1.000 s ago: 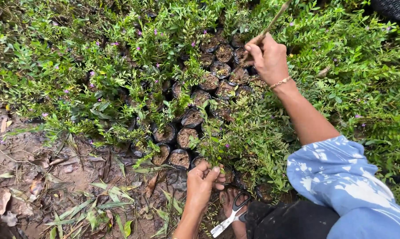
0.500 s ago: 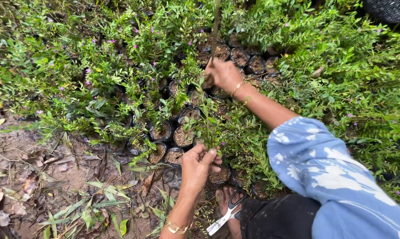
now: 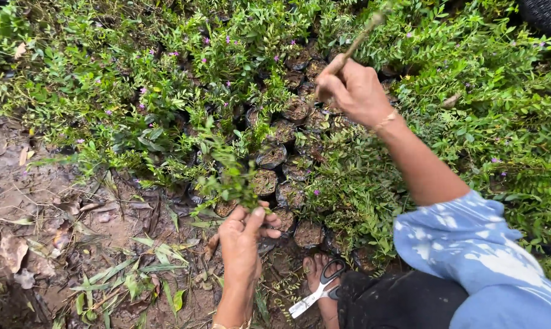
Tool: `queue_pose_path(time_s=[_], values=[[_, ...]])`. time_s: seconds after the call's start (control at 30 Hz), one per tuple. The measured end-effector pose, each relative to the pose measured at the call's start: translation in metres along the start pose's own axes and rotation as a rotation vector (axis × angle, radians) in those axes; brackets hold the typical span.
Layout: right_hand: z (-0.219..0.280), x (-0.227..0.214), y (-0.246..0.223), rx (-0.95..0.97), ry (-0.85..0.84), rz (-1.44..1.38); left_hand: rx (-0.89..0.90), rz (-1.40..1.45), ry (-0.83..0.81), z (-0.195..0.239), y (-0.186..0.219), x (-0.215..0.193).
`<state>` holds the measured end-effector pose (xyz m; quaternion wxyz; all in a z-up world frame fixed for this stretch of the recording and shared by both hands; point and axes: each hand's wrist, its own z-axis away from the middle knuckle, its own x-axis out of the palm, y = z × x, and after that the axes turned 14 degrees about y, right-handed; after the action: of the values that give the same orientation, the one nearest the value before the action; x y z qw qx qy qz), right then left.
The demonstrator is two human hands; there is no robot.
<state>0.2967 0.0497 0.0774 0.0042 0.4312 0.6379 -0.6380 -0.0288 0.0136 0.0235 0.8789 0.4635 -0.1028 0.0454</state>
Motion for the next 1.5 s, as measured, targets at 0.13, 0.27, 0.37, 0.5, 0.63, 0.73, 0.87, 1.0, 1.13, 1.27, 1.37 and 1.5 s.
queue_pose_path(time_s=[0.13,0.27,0.37,0.5,0.63,0.73,0.87,1.0,1.13,1.27,1.37,1.5], values=[[0.061,0.024,-0.040,-0.200,-0.600,0.177,0.143,0.014,0.018,0.034,0.037,0.003],[0.129,0.086,-0.014,-0.476,-0.908,0.352,0.305,0.025,-0.030,0.053,0.050,0.006],[0.163,0.111,-0.002,-0.798,-0.921,0.515,0.354,-0.028,-0.036,0.056,0.055,0.006],[0.211,0.127,-0.018,-0.809,-1.250,0.534,0.281,-0.033,0.005,0.054,0.065,0.006],[0.162,0.107,-0.033,-0.658,-1.046,0.450,0.236,-0.027,-0.041,0.037,0.047,0.006],[0.103,0.065,-0.053,-0.055,-0.879,-0.173,0.248,-0.089,-0.031,0.027,0.039,0.009],[0.099,0.068,0.003,0.199,-0.790,-0.510,0.401,-0.579,-0.011,0.026,0.044,0.025],[0.095,0.050,-0.044,0.107,-0.559,-0.351,0.707,-1.083,-0.012,0.016,0.037,0.046],[0.062,0.047,-0.030,0.055,-0.448,-0.381,0.758,-1.069,-0.048,-0.014,0.025,0.068],[0.001,0.025,-0.010,0.157,-0.280,-0.244,0.643,-0.885,-0.106,-0.011,0.050,0.107],[-0.070,0.029,0.070,0.392,-0.005,-0.137,0.729,-0.844,-0.168,-0.018,0.041,0.112],[-0.133,0.062,0.164,0.555,0.122,-0.120,0.790,-0.872,-0.211,-0.032,-0.006,0.092]])
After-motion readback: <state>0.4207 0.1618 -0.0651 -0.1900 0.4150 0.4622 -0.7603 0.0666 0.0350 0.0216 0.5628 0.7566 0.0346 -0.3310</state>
